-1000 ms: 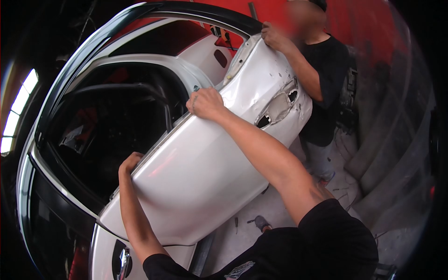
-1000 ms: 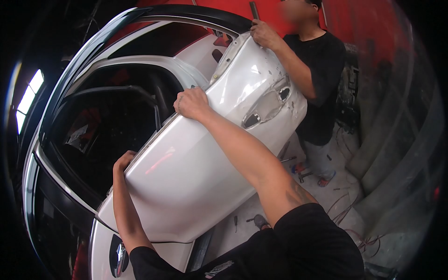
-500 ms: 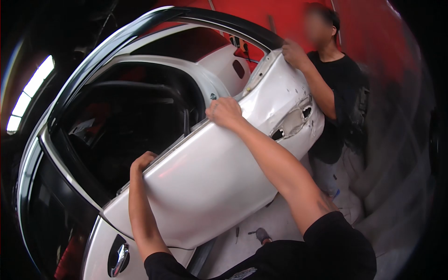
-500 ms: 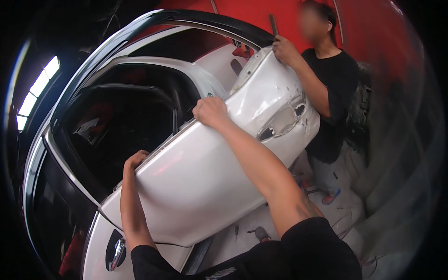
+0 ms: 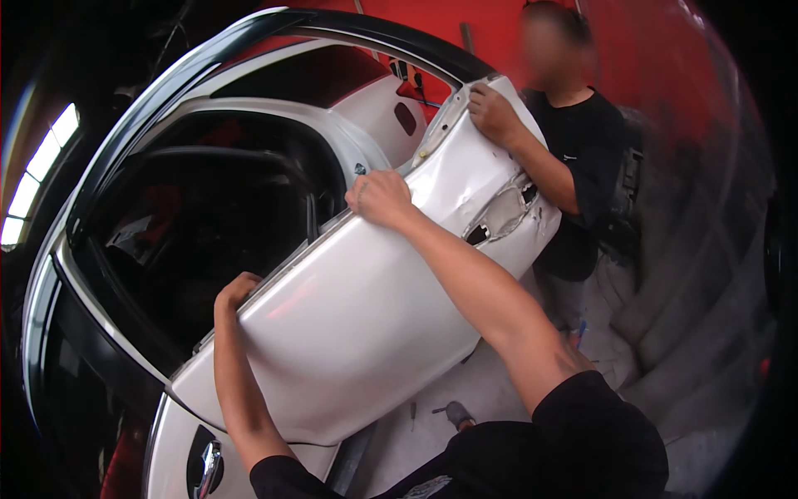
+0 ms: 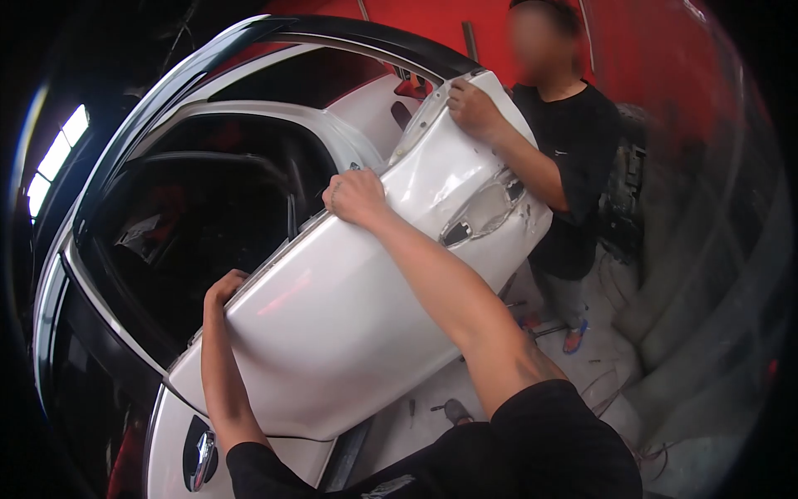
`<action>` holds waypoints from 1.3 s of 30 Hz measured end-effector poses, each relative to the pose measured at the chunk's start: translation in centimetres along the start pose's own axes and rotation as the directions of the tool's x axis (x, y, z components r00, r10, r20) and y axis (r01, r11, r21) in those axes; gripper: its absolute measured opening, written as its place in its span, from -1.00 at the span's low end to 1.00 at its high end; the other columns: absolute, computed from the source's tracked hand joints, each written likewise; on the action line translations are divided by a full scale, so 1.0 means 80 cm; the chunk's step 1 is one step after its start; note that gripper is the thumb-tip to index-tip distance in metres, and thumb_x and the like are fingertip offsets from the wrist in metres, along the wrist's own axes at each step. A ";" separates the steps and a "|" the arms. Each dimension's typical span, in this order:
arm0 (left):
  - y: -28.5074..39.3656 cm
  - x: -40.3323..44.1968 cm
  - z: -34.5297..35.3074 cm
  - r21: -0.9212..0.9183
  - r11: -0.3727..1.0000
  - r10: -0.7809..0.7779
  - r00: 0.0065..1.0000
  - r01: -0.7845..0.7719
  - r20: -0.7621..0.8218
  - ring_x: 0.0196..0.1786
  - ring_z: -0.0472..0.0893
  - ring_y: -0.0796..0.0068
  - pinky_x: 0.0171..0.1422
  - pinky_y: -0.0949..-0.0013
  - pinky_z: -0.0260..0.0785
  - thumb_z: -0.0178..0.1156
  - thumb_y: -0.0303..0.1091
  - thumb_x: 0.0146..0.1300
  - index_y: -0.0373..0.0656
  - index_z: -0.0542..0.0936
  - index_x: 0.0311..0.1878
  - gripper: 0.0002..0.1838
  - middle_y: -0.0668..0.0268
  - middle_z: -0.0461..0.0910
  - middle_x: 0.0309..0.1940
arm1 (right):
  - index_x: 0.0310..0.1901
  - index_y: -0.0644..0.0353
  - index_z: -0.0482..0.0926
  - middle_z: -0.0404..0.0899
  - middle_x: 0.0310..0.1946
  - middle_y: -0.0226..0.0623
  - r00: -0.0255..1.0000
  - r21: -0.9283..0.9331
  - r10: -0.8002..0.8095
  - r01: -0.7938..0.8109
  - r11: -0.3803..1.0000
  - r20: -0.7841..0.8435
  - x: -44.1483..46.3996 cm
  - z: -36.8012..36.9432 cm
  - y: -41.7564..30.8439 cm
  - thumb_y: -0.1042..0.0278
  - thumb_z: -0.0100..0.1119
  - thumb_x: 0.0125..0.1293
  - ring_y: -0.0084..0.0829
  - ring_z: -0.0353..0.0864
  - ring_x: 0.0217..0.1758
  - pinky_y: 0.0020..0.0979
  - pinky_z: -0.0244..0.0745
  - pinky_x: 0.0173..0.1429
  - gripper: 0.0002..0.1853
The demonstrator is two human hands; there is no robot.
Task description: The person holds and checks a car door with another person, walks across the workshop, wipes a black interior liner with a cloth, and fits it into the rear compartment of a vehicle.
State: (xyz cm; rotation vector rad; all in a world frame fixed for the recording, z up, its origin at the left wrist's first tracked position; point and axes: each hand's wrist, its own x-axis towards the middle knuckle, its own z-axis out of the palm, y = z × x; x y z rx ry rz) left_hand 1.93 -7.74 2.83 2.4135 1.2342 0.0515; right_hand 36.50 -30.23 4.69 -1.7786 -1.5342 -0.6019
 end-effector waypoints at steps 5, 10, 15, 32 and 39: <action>0.015 -0.010 0.002 0.053 0.998 -0.014 0.999 0.016 -0.035 -0.07 0.71 0.23 0.17 0.30 0.46 0.27 -0.20 -0.04 -0.24 0.73 -0.01 -0.50 0.07 0.74 -0.13 | -0.53 0.09 0.73 0.69 -0.50 -0.14 0.998 0.009 0.048 -0.048 0.999 0.032 0.002 0.004 0.002 0.19 0.18 0.07 -0.14 0.72 -0.31 -0.18 0.53 -0.07 -0.78; 0.020 -0.014 0.001 0.077 0.997 0.007 0.999 -0.004 -0.049 -0.08 0.71 0.25 0.15 0.29 0.46 0.24 -0.22 -0.03 -0.25 0.73 -0.02 -0.52 0.06 0.74 -0.14 | -0.58 0.09 0.72 0.68 -0.52 -0.12 0.996 0.052 0.086 -0.086 0.995 0.003 0.005 0.015 0.006 0.21 0.20 0.04 -0.12 0.71 -0.36 -0.18 0.52 -0.07 -0.79; 0.013 -0.011 0.000 0.078 0.996 0.037 0.998 -0.033 -0.055 -0.06 0.70 0.20 0.15 0.29 0.46 0.24 -0.22 -0.03 -0.27 0.72 -0.02 -0.52 0.05 0.73 -0.12 | -0.59 0.09 0.71 0.68 -0.53 -0.13 0.996 0.032 0.089 -0.088 0.996 -0.027 0.006 0.021 0.007 0.22 0.22 0.03 -0.13 0.71 -0.38 -0.20 0.50 -0.06 -0.81; -0.033 0.024 -0.004 0.032 0.994 0.101 0.995 -0.102 0.026 -0.20 0.69 0.24 0.00 0.30 0.49 0.23 -0.27 -0.04 -0.39 0.70 -0.08 -0.53 0.01 0.73 -0.28 | -0.58 0.08 0.71 0.68 -0.52 -0.13 0.996 0.054 0.082 -0.084 0.995 0.042 0.005 0.017 0.009 0.17 0.20 0.10 -0.13 0.68 -0.35 -0.18 0.46 -0.01 -0.76; -0.042 0.030 -0.002 0.033 0.992 0.122 0.992 -0.121 -0.021 -0.22 0.68 0.25 -0.01 0.30 0.49 0.26 -0.23 -0.03 -0.39 0.70 -0.09 -0.53 0.02 0.73 -0.29 | -0.57 0.14 0.70 0.67 -0.51 -0.08 0.993 0.074 0.098 -0.102 0.992 0.061 0.005 0.013 0.008 0.17 0.15 0.15 -0.08 0.66 -0.32 -0.19 0.46 0.01 -0.71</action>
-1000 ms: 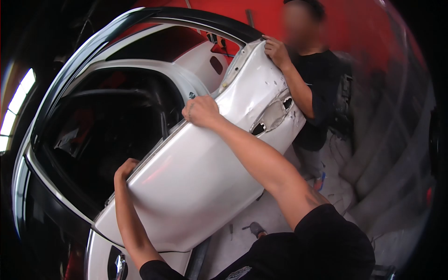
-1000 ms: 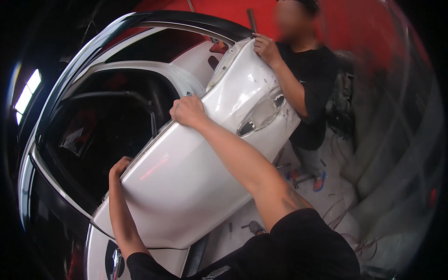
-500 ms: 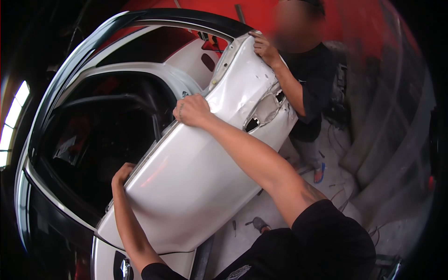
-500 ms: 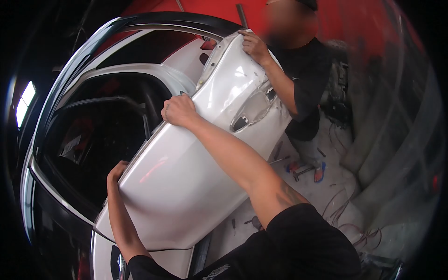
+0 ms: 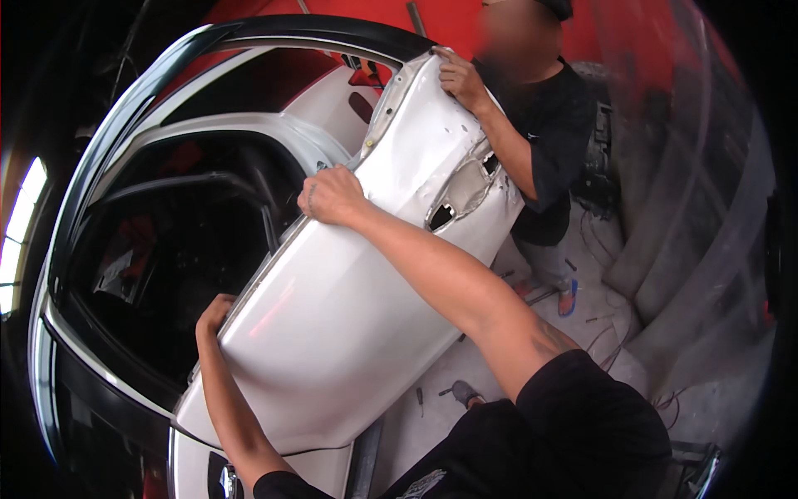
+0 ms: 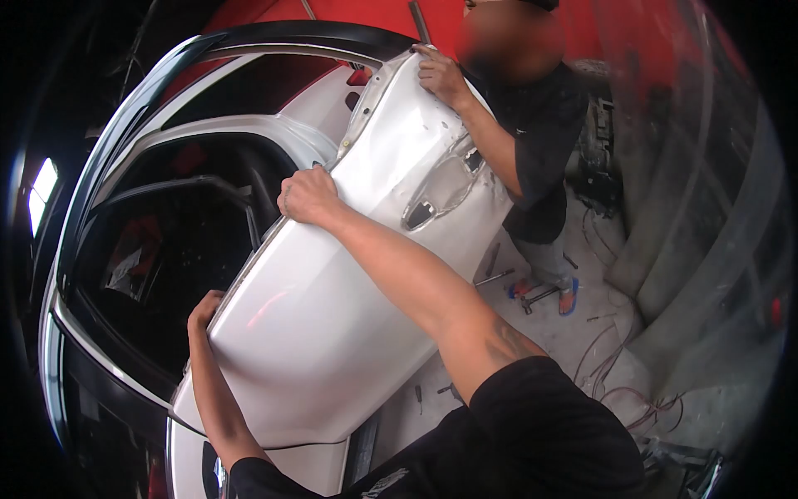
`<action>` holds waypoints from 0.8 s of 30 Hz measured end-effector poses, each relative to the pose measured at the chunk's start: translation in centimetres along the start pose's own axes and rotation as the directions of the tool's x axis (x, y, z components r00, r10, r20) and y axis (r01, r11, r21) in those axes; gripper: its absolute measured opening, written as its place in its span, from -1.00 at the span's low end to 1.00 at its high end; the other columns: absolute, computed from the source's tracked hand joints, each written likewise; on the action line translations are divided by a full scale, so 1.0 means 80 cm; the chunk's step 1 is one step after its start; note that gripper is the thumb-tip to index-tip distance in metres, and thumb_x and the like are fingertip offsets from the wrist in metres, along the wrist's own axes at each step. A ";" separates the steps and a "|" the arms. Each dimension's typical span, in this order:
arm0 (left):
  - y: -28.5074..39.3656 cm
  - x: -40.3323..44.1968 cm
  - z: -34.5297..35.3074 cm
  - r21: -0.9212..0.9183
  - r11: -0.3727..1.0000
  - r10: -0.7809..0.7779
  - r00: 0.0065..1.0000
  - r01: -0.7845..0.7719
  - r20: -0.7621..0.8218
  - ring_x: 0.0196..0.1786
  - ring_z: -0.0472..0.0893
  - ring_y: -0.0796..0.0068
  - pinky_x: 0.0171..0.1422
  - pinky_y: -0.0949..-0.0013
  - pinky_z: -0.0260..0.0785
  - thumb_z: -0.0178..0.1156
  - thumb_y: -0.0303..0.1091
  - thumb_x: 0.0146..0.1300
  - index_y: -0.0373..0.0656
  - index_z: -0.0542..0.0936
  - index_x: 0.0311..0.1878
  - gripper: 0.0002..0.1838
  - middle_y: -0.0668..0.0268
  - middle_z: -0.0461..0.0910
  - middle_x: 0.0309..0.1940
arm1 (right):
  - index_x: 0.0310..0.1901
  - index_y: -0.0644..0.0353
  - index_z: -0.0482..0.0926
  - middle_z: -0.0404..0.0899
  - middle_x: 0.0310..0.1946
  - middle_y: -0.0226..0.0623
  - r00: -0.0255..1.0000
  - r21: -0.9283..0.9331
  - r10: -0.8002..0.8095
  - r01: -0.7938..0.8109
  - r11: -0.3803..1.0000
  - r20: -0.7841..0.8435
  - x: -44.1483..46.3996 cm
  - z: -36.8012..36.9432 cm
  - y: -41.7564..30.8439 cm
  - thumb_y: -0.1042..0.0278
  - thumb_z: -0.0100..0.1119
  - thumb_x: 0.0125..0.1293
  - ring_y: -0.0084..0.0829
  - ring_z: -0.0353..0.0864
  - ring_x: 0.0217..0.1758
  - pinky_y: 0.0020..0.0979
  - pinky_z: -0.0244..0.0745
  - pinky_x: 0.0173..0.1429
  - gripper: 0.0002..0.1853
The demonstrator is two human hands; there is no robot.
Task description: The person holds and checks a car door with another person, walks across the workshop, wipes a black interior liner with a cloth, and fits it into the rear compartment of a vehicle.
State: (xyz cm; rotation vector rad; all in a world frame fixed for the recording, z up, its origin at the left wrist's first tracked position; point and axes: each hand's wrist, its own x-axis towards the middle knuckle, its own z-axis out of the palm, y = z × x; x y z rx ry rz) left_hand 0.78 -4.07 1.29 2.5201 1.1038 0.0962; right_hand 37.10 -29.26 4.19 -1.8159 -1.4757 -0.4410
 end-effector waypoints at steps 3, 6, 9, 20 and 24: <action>0.069 -0.041 0.002 -0.009 1.000 -0.026 0.998 0.026 -0.049 -0.24 0.68 0.30 -0.03 0.30 0.49 0.28 -0.24 -0.03 -0.40 0.70 -0.10 -0.54 0.06 0.73 -0.31 | -0.57 0.14 0.70 0.67 -0.51 -0.07 1.000 -0.009 -0.013 0.013 1.000 -0.006 0.002 0.006 0.002 0.18 0.14 0.15 -0.08 0.66 -0.32 -0.19 0.46 0.00 -0.72; 0.055 -0.032 0.001 -0.025 0.999 -0.034 0.999 0.034 -0.026 -0.25 0.67 0.34 -0.04 0.31 0.49 0.29 -0.25 -0.03 -0.41 0.70 -0.10 -0.54 0.09 0.73 -0.33 | -0.57 0.15 0.70 0.67 -0.51 -0.06 1.000 0.001 -0.006 0.006 1.000 -0.016 0.002 0.006 0.002 0.19 0.14 0.14 -0.08 0.66 -0.33 -0.19 0.46 0.00 -0.72; 0.049 -0.029 0.000 -0.026 0.999 -0.030 0.999 0.030 -0.013 -0.25 0.67 0.35 -0.05 0.31 0.49 0.30 -0.26 -0.03 -0.42 0.69 -0.10 -0.54 0.10 0.73 -0.34 | -0.57 0.16 0.70 0.67 -0.51 -0.05 0.999 0.004 -0.003 0.003 1.000 -0.032 0.001 0.005 0.001 0.20 0.13 0.14 -0.08 0.67 -0.33 -0.19 0.47 0.00 -0.72; 0.018 -0.012 -0.002 -0.067 0.997 -0.038 0.998 0.041 0.044 -0.26 0.65 0.37 -0.08 0.32 0.48 0.30 -0.25 -0.05 -0.43 0.69 -0.09 -0.52 0.13 0.71 -0.35 | -0.50 0.04 0.76 0.71 -0.46 -0.19 1.000 -0.072 -0.004 0.005 0.997 0.005 0.002 0.004 0.000 0.17 0.13 0.18 -0.17 0.71 -0.31 -0.20 0.44 -0.01 -0.74; 0.052 -0.034 0.002 -0.070 0.997 -0.039 0.998 0.036 -0.042 -0.27 0.64 0.38 -0.09 0.32 0.47 0.29 -0.26 -0.04 -0.45 0.68 -0.12 -0.54 0.14 0.71 -0.36 | -0.54 0.05 0.74 0.70 -0.49 -0.17 0.999 -0.028 -0.047 0.047 0.999 0.003 0.001 0.007 0.004 0.18 0.13 0.18 -0.17 0.69 -0.33 -0.20 0.44 -0.03 -0.72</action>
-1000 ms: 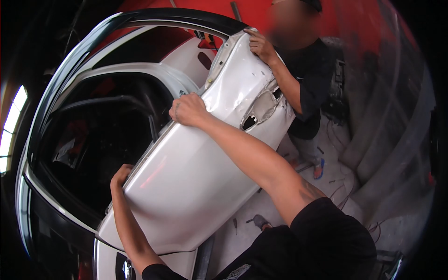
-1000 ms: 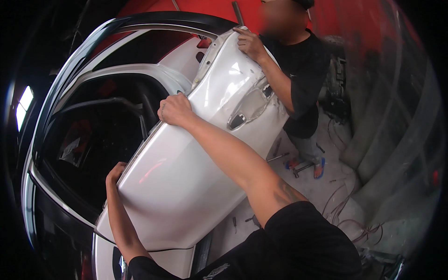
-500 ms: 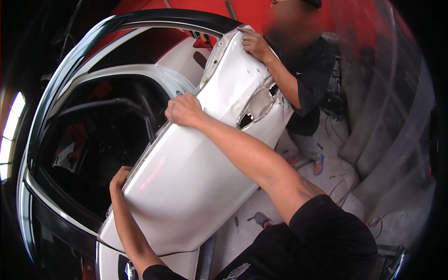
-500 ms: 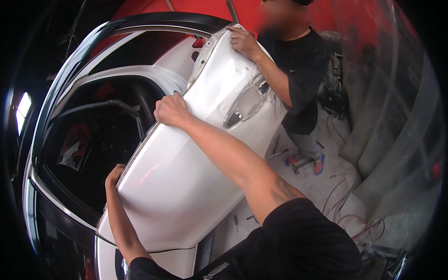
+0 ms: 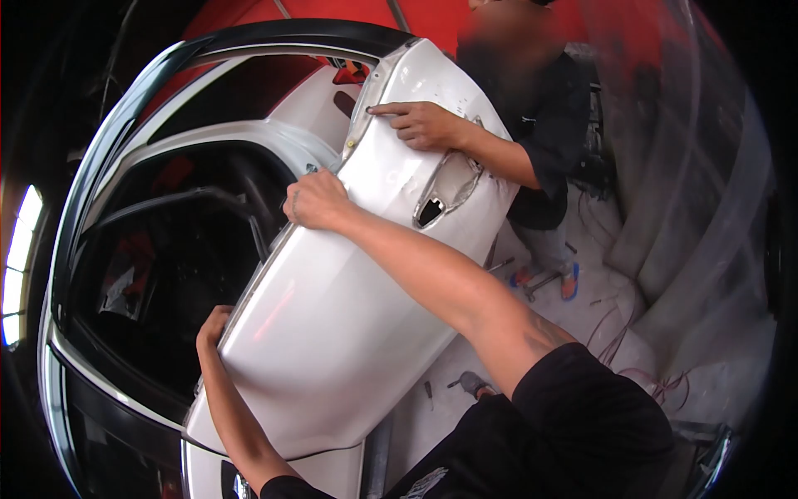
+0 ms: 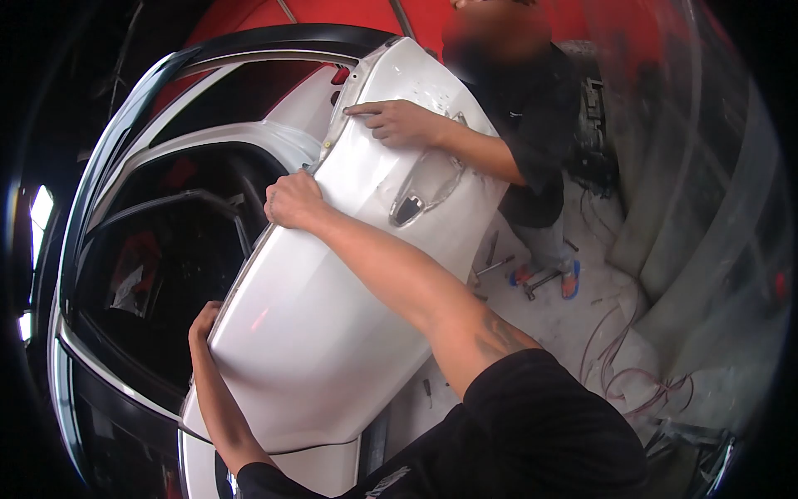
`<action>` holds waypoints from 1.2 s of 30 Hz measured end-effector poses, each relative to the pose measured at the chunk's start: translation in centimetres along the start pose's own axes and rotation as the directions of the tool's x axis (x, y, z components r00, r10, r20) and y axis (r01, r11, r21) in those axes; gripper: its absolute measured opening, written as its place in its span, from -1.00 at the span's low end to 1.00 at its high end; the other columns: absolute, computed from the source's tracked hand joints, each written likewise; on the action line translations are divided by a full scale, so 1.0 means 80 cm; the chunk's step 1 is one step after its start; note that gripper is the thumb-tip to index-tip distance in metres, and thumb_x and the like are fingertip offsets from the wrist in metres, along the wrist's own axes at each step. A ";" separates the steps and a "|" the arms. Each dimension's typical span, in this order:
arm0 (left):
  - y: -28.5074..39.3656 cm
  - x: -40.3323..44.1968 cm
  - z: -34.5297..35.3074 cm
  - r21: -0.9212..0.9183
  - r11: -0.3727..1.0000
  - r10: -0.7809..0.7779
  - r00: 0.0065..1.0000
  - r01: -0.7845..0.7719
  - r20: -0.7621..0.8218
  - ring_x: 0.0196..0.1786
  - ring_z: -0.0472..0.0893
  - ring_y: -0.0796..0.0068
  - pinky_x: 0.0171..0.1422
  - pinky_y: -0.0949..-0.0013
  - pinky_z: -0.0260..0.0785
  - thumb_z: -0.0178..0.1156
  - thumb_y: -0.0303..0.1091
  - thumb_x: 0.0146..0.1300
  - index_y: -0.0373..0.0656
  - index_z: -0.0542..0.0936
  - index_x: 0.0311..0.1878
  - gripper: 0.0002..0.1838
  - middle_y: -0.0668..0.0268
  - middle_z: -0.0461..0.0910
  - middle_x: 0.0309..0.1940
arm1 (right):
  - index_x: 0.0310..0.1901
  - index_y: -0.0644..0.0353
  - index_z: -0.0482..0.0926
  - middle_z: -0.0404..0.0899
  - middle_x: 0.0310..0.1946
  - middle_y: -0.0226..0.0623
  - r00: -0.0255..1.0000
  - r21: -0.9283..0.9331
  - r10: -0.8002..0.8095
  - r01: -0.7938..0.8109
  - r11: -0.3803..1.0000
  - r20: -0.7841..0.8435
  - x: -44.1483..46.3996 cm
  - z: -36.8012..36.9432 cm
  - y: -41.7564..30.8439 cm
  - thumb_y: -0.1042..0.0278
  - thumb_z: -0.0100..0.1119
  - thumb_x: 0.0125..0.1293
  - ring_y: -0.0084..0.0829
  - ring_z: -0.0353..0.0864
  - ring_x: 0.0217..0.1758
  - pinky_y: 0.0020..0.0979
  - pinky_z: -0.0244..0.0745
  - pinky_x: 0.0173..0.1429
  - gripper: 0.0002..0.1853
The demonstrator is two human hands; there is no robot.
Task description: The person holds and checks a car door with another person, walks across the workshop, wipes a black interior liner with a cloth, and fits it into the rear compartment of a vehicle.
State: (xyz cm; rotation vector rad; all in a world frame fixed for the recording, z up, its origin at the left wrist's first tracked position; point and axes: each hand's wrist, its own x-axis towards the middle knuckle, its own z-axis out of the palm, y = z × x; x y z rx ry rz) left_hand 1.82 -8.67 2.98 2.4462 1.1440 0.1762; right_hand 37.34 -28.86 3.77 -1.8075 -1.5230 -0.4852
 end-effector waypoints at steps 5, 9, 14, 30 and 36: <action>0.002 -0.002 0.002 -0.001 1.000 0.015 0.999 -0.016 -0.040 -0.28 0.64 0.37 -0.09 0.33 0.47 0.27 -0.26 -0.02 -0.45 0.69 -0.12 -0.55 0.15 0.71 -0.37 | -0.59 0.09 0.72 0.69 -0.51 -0.15 0.999 0.044 0.027 -0.026 0.999 -0.025 0.000 0.000 0.000 0.20 0.15 0.17 -0.16 0.68 -0.35 -0.21 0.43 -0.03 -0.72; -0.020 0.011 0.001 -0.019 1.000 -0.009 0.999 0.008 -0.033 -0.24 0.64 0.36 -0.06 0.33 0.47 0.28 -0.27 -0.02 -0.44 0.69 -0.10 -0.55 0.13 0.71 -0.32 | -0.58 0.11 0.72 0.69 -0.50 -0.12 0.996 0.067 0.041 -0.035 0.997 -0.080 -0.001 0.003 0.000 0.21 0.15 0.16 -0.14 0.68 -0.35 -0.21 0.43 -0.01 -0.72; -0.013 0.008 0.000 0.014 0.999 -0.033 0.999 0.034 -0.031 -0.16 0.64 0.32 0.02 0.31 0.46 0.30 -0.24 0.00 -0.42 0.68 -0.07 -0.52 0.08 0.71 -0.26 | -0.55 0.09 0.73 0.69 -0.51 -0.14 0.998 0.062 0.022 -0.018 0.998 -0.059 -0.001 0.001 0.001 0.20 0.15 0.16 -0.16 0.68 -0.36 -0.23 0.44 -0.03 -0.74; 0.008 -0.003 0.000 0.032 0.992 -0.118 0.993 0.119 -0.031 -0.02 0.65 0.23 0.13 0.31 0.44 0.36 -0.19 -0.06 -0.42 0.68 -0.01 -0.44 0.01 0.69 -0.09 | -0.50 0.03 0.77 0.71 -0.50 -0.20 0.997 0.006 0.052 -0.052 0.999 -0.054 0.001 0.003 0.000 0.17 0.16 0.18 -0.22 0.72 -0.34 -0.24 0.49 -0.06 -0.75; 0.016 -0.009 0.002 0.031 0.997 -0.068 0.995 0.070 -0.067 -0.12 0.66 0.29 0.06 0.32 0.46 0.36 -0.20 -0.07 -0.42 0.68 -0.04 -0.45 0.07 0.71 -0.20 | -0.46 0.02 0.78 0.73 -0.46 -0.20 0.999 -0.040 0.029 -0.028 0.999 0.026 0.002 -0.002 0.000 0.16 0.16 0.20 -0.24 0.73 -0.31 -0.25 0.49 -0.05 -0.75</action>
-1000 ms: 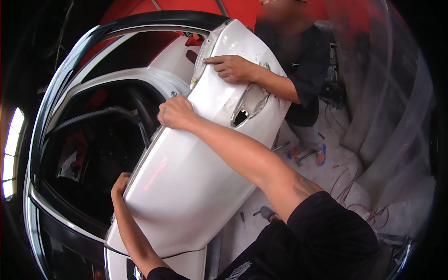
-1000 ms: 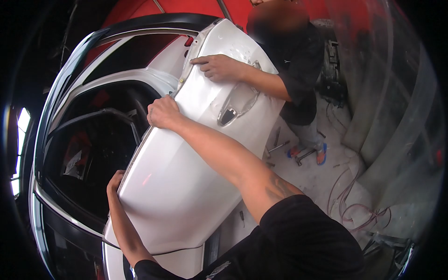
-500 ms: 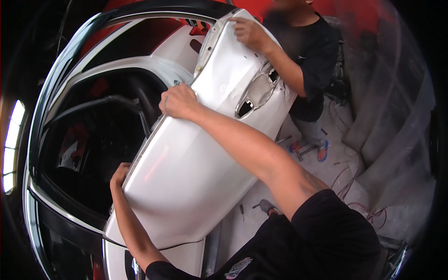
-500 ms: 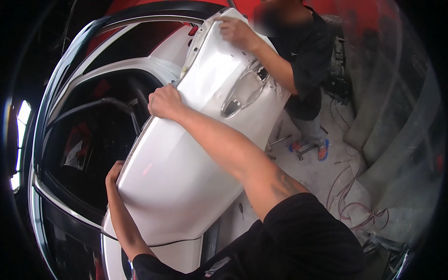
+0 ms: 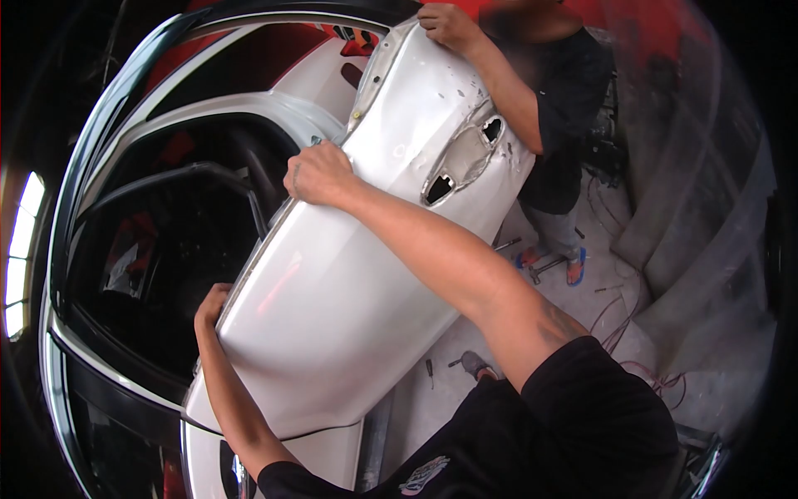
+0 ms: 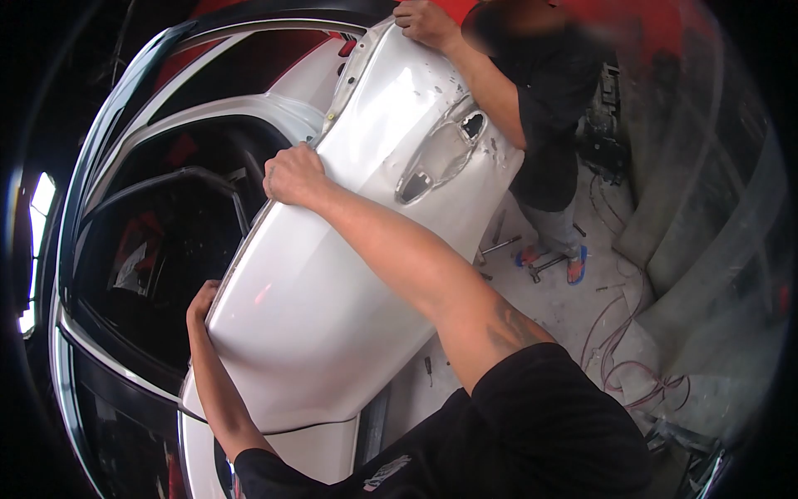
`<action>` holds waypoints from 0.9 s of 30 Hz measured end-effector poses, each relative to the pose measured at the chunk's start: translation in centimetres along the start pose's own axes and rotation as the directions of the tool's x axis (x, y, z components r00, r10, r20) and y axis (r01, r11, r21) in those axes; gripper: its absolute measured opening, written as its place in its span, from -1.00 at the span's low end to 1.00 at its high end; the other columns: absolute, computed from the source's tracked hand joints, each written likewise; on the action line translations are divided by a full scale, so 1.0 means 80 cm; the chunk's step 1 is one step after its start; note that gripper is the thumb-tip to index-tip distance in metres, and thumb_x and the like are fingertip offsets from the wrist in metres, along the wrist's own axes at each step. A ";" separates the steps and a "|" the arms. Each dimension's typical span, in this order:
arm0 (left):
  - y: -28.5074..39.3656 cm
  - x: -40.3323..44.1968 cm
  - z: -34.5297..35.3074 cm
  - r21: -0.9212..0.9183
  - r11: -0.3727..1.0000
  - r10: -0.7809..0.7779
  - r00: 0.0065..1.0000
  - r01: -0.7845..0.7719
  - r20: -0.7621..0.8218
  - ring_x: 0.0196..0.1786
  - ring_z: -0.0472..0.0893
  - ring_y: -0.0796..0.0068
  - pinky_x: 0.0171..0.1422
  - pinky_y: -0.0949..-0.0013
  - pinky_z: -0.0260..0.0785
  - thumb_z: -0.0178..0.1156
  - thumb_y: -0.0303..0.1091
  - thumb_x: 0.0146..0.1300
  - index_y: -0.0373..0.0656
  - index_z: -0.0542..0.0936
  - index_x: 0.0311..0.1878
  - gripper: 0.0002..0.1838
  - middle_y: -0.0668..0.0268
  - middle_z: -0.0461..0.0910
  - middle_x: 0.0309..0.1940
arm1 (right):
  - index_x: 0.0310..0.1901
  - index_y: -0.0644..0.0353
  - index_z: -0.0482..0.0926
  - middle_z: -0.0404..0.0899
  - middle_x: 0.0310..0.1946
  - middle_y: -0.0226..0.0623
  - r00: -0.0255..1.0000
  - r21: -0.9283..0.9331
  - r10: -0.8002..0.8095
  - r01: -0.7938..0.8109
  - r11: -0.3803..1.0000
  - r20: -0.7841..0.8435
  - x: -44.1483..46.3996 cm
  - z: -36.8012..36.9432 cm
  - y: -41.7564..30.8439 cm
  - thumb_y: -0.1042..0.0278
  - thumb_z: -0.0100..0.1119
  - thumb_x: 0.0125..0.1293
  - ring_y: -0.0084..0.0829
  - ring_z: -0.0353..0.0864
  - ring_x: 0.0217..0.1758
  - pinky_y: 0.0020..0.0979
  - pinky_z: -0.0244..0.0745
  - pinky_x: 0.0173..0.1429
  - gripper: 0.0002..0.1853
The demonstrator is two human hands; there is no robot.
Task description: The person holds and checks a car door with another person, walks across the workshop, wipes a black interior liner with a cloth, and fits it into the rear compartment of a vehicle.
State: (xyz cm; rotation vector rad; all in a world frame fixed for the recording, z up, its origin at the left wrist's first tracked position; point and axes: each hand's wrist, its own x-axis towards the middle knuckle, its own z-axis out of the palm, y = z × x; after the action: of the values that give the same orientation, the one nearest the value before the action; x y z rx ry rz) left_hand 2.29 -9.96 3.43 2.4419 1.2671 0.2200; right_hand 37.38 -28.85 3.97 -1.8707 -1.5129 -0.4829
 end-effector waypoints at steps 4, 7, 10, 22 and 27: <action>0.010 -0.004 -0.002 0.018 0.999 0.033 0.999 -0.033 0.030 -0.22 0.66 0.34 -0.01 0.31 0.47 0.33 -0.27 0.03 -0.41 0.69 -0.06 -0.55 0.13 0.72 -0.30 | -0.44 0.02 0.78 0.73 -0.44 -0.21 1.000 0.016 0.019 -0.020 1.000 0.007 0.000 -0.001 -0.001 0.15 0.17 0.21 -0.24 0.73 -0.29 -0.25 0.48 -0.03 -0.75; 0.007 0.006 -0.001 -0.005 0.993 0.121 0.993 -0.121 -0.001 -0.34 0.59 0.47 -0.15 0.36 0.45 0.28 -0.36 0.18 -0.38 0.70 -0.13 -0.72 0.24 0.68 -0.43 | -0.45 0.03 0.78 0.73 -0.45 -0.21 1.000 0.056 0.027 -0.027 0.998 0.002 -0.001 -0.003 -0.001 0.14 0.17 0.20 -0.22 0.73 -0.28 -0.24 0.47 -0.02 -0.75; 0.051 -0.018 -0.001 -0.084 0.947 0.241 0.858 -0.310 -0.454 -0.35 0.55 0.61 -0.20 0.46 0.40 0.21 -0.45 0.29 -0.33 0.68 -0.18 -0.85 0.41 0.62 -0.45 | -0.47 0.05 0.77 0.72 -0.45 -0.19 1.000 0.000 0.011 -0.011 1.000 0.028 -0.001 -0.006 -0.003 0.14 0.18 0.19 -0.21 0.72 -0.28 -0.24 0.47 -0.03 -0.74; 0.389 0.019 0.066 0.233 0.444 0.869 0.353 -0.865 -0.346 -0.19 0.65 0.00 0.01 0.22 0.47 0.16 -0.44 0.27 -0.37 0.64 -0.06 -0.75 0.01 0.64 -0.25 | -0.59 0.22 0.60 0.62 -0.54 -0.13 0.877 0.175 -0.173 0.276 0.945 -0.449 -0.007 0.036 0.011 0.30 0.23 0.16 -0.03 0.65 -0.25 -0.19 0.50 0.04 -0.76; 0.470 0.161 0.071 -0.046 0.565 0.791 0.557 -0.823 -0.254 -0.21 0.67 0.30 -0.10 0.26 0.54 0.15 -0.46 0.28 -0.32 0.67 0.03 -0.70 0.15 0.71 -0.23 | -0.66 0.18 0.60 0.61 -0.60 -0.16 0.905 0.008 -0.255 0.273 0.962 -0.340 -0.007 0.018 0.008 0.29 0.20 0.17 -0.15 0.65 -0.38 -0.19 0.52 -0.14 -0.72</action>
State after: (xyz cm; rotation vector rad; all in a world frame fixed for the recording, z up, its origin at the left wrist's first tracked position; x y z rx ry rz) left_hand 39.83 -20.58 12.77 2.7154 0.0299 0.8062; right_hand 37.67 -28.32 2.41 -1.4544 -1.5302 -0.8325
